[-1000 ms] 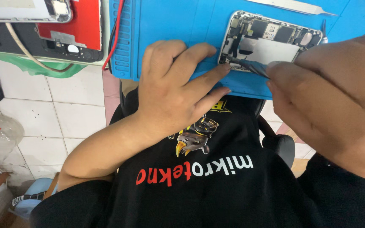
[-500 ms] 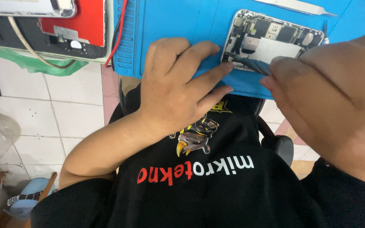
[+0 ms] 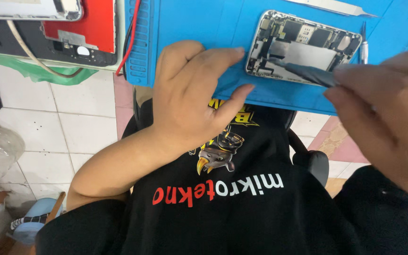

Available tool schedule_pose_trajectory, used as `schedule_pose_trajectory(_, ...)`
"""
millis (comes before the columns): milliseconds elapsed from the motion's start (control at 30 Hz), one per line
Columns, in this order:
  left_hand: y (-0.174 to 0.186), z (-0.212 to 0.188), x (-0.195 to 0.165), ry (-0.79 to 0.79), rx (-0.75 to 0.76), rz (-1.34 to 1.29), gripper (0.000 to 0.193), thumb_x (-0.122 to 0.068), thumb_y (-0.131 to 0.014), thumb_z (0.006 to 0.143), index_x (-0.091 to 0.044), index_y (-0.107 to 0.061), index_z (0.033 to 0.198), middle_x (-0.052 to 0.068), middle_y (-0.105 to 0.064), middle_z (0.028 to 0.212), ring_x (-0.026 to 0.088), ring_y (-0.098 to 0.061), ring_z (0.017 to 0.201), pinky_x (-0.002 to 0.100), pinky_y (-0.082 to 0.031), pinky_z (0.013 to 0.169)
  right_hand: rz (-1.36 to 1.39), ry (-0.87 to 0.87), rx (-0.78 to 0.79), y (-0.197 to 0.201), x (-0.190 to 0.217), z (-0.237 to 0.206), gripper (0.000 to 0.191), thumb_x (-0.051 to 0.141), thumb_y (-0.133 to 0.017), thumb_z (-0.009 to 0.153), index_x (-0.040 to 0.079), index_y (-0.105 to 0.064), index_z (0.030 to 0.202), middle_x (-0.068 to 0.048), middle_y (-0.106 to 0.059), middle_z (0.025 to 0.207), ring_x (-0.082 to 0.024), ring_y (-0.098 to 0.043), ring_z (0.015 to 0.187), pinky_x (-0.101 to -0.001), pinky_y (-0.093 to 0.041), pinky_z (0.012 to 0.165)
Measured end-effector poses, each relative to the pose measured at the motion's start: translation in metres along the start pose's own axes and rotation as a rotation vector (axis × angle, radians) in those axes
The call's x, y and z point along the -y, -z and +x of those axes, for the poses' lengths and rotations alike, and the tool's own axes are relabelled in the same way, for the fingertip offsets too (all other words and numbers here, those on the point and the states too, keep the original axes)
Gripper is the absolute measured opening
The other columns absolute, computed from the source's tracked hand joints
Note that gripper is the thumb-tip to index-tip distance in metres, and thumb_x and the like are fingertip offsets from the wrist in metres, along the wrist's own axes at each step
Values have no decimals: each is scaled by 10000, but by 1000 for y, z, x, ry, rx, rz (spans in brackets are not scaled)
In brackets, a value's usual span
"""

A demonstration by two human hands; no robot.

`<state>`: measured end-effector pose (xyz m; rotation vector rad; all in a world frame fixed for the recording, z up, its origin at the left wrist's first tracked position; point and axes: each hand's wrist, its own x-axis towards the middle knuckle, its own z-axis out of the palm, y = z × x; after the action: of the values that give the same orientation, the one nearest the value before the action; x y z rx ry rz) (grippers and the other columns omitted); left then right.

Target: The person repairs a disassembled smartphone on a blue repair mat. They use a screwdriver to remove screws, pry at the phone's edge with a tool, pick up and handle small screws, and work on the phone's internal components with their hands.

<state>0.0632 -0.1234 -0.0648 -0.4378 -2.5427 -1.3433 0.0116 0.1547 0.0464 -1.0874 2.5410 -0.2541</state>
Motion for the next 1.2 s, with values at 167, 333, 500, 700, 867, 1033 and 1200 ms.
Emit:
schedule_pose_trajectory(167,-5,18,6,20,15,-59,427,-166,-933,901,-79,-646,1206,42,-701,1144,266,-562,1052,369,-457,924,335,-286,-84,-44,-63,-78,257,88,-733,954,-30,-651,1168,-138,-647,943,-216,-617,752,-326,-500,687)
schedule_pose_trajectory(333,0,39,19,2,66,-303,365,-107,-921,856,-107,-624,1068,60,-728,1016,269,-593,943,370,-492,837,623,-429,-281,-75,-83,-109,201,98,-716,1010,-6,-641,1165,-128,-639,1006,-216,-639,799,-309,-517,719)
schedule_pose_trajectory(500,-20,41,21,145,164,-644,401,-60,-887,889,-95,-581,1146,68,-746,1036,226,-735,939,366,-572,854,921,-340,-415,-104,-78,-73,175,94,-716,1011,5,-642,1143,-118,-642,1037,-214,-665,816,-302,-544,719)
schedule_pose_trajectory(700,-40,34,19,201,189,-791,547,-5,-881,883,-97,-484,1248,98,-734,1073,225,-763,981,348,-604,862,1073,-135,-341,-108,-90,-38,236,77,-743,874,-20,-630,1057,-113,-651,945,-203,-706,767,-370,-608,702)
schedule_pose_trajectory(867,-49,35,18,224,207,-807,538,26,-880,882,-80,-492,1239,90,-736,1060,221,-753,971,311,-618,806,1077,-125,-332,-110,-96,-33,256,96,-754,869,-19,-643,1069,-119,-659,946,-215,-697,781,-372,-608,704)
schedule_pose_trajectory(1033,-61,41,14,219,175,-735,527,27,-877,865,-61,-488,1209,89,-742,1032,224,-730,926,316,-616,789,1080,-83,-281,-113,-112,-41,255,73,-750,875,-10,-636,1087,-118,-666,952,-208,-681,785,-359,-597,692)
schedule_pose_trajectory(1200,-62,51,14,179,291,-597,400,-19,-885,893,-97,-585,1146,39,-752,995,200,-698,870,283,-576,714,1045,-25,-226,-112,-127,-44,251,68,-738,888,-10,-624,1098,-125,-660,965,-201,-690,781,-358,-571,692)
